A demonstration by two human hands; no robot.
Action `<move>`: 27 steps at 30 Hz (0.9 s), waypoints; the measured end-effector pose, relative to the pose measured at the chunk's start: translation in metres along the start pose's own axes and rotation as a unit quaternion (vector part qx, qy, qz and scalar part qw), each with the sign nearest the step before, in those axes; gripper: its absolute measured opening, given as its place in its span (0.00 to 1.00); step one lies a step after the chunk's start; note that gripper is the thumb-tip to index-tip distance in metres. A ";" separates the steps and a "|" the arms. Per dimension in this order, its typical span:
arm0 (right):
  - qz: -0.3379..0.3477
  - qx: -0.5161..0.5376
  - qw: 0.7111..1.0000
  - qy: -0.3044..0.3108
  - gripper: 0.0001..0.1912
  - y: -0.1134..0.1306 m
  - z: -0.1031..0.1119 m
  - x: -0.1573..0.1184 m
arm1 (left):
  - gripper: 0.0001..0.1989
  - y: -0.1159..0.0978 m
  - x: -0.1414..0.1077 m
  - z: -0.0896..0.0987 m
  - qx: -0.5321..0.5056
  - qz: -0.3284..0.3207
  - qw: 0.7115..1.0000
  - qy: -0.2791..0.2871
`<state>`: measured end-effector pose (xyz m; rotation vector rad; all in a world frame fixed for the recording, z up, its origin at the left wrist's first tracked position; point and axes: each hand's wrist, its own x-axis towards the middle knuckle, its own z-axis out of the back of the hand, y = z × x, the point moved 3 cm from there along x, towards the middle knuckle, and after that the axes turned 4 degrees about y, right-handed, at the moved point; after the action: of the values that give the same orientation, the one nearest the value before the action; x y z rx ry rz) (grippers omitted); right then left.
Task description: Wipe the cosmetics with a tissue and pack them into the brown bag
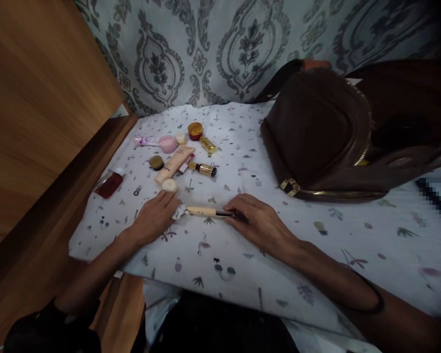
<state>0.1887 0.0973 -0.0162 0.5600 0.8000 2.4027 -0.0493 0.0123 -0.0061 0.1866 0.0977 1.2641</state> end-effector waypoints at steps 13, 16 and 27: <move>-0.032 0.054 0.998 -0.021 0.15 -0.003 0.007 0.000 | 0.10 -0.009 0.008 0.022 -0.197 0.108 0.961 -0.161; -0.028 0.066 0.997 -0.025 0.13 0.002 0.008 -0.001 | 0.14 -0.047 0.025 0.027 -0.159 -0.011 0.973 -0.164; -0.051 0.135 0.989 -0.016 0.15 0.007 0.010 0.000 | 0.09 -0.048 0.048 0.011 -0.002 -0.055 0.996 -0.068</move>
<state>0.1918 0.0967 -0.0040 0.6439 1.1207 2.2016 0.0117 0.0435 -0.0032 0.2598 -0.0127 1.1381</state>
